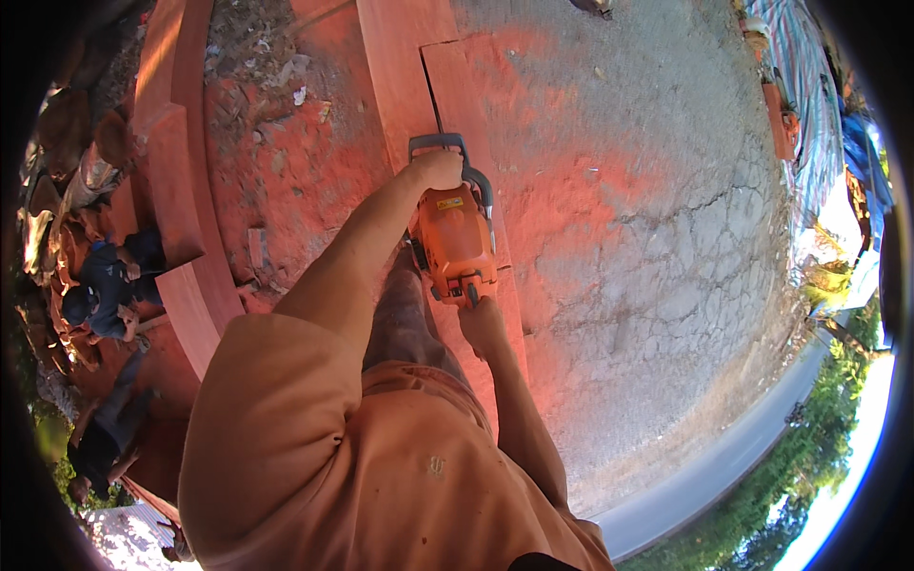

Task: The person uses a chainsaw to cut a long red-painted wooden plank into shorter sections. The person repositions the plank and continues cutting along its length, producing multiple cut pieces that remain on the ground.

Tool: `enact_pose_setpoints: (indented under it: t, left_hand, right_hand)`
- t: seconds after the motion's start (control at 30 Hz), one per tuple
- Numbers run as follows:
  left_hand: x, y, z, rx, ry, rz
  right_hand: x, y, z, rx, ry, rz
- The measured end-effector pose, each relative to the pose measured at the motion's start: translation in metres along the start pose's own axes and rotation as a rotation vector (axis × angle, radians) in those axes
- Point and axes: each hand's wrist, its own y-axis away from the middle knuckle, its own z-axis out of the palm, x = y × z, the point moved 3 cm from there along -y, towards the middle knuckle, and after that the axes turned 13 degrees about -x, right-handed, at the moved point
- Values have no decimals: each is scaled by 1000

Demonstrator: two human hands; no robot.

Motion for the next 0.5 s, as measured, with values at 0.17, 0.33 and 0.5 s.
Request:
enact_pose_setpoints:
  t: [0.17,0.33,0.5]
  left_hand:
    - [19,1,8,-91,-109,80]
    - [39,21,10,50,323,-123]
    - [88,58,-2,100,402,-165]
  right_hand:
    - [8,22,0,-26,-136,131]
    - [25,42,3,1,-45,92]
    - [59,70,16,130,-23,-6]
